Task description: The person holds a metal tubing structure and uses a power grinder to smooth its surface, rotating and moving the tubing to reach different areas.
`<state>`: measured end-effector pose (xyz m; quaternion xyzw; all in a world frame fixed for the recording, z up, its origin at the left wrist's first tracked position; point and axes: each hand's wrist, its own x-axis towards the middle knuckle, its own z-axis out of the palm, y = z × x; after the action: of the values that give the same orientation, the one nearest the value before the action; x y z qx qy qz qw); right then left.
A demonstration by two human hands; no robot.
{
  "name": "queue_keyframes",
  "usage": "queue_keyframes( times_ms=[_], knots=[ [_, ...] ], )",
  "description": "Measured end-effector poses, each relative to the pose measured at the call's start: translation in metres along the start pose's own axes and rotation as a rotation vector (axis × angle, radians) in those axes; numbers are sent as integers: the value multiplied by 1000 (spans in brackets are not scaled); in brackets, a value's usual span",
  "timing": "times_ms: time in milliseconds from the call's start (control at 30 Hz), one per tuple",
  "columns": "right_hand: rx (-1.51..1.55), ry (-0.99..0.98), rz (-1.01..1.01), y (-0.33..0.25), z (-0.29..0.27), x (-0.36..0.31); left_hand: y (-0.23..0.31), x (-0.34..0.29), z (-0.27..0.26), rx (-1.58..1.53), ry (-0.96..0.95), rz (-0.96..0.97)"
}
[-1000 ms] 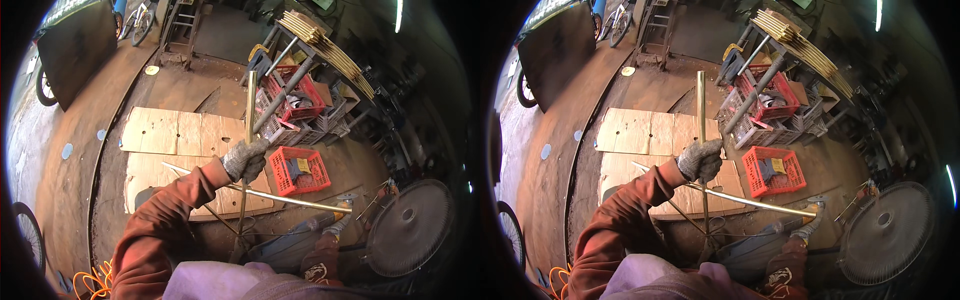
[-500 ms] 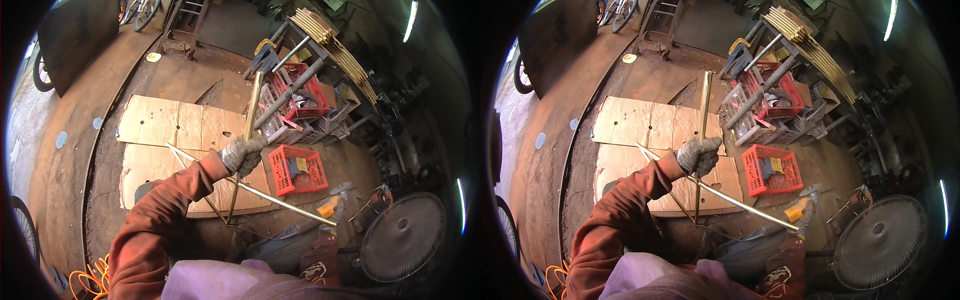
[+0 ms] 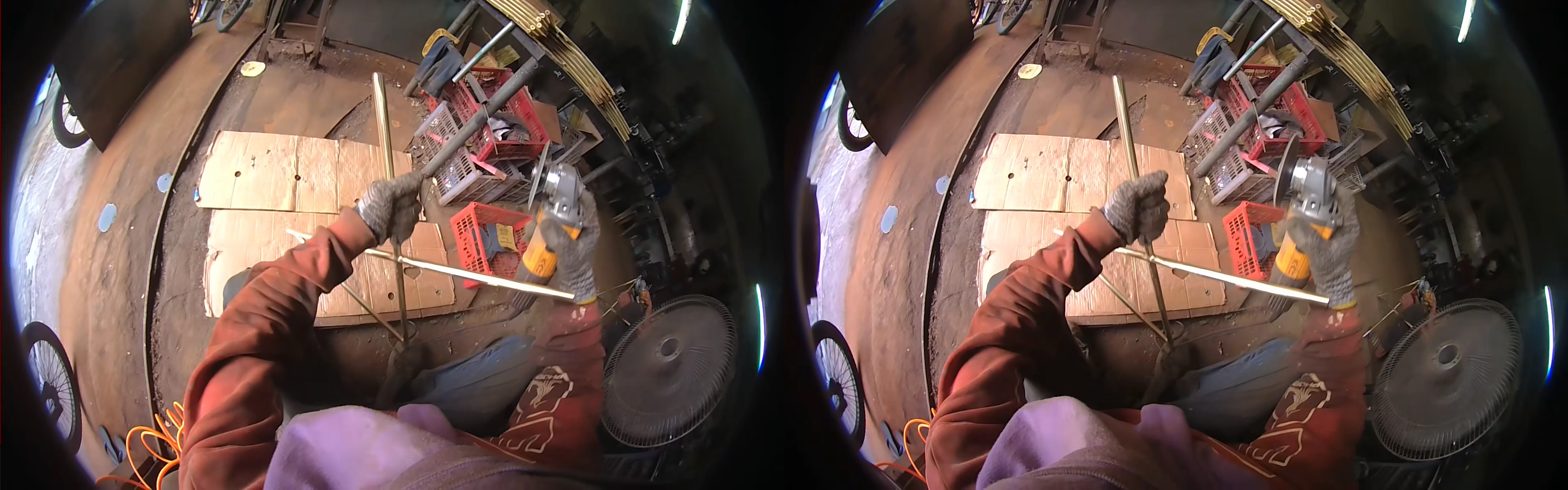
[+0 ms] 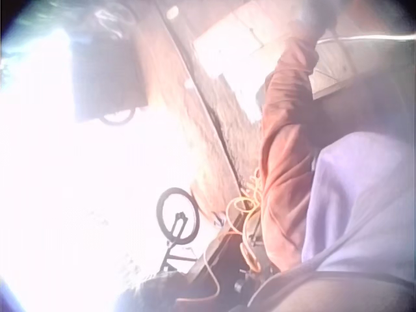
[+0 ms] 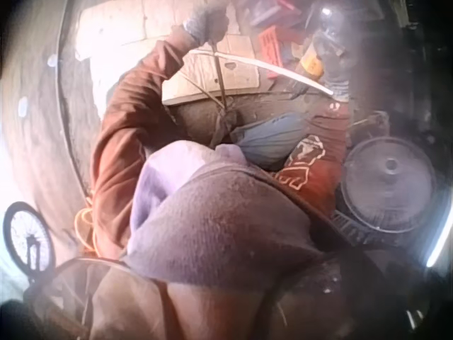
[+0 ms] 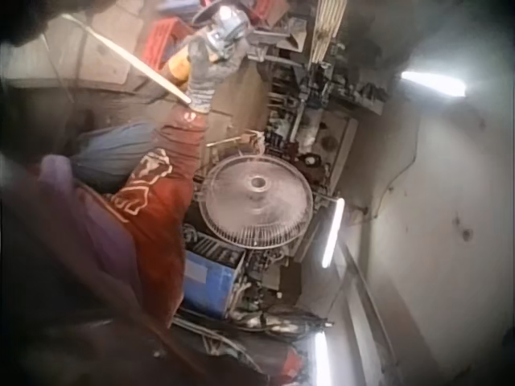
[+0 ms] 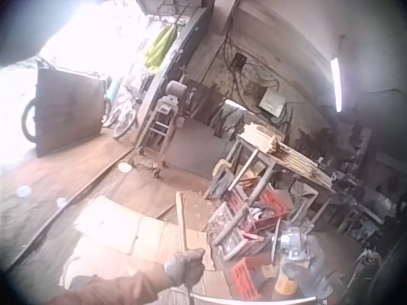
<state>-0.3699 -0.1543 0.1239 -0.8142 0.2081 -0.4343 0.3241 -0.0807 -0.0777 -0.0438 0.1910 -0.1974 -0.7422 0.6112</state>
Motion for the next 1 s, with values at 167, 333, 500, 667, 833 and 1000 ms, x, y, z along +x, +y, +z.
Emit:
queue_keyframes(
  times_ms=[167, 333, 500, 667, 833, 1000],
  knots=[
    [-154, 11, -80, 40, -25, 5, 49, -22, 3, -69, -137, 191],
    [-819, -56, -340, 4, -37, -2, 104, -56, -14, 5, -212, 414],
    [-1021, -247, 10, 24, -53, -10, 99, -37, -68, 366, 100, 465],
    [-1059, -196, -15, 0, -42, 2, 76, -44, -40, 543, 302, 523],
    [-763, -211, -170, -55, 3, 9, 65, -36, -8, 573, 324, 547],
    [-671, -341, -333, -85, 63, 22, 50, -18, 7, 685, 352, 521]
  ],
)
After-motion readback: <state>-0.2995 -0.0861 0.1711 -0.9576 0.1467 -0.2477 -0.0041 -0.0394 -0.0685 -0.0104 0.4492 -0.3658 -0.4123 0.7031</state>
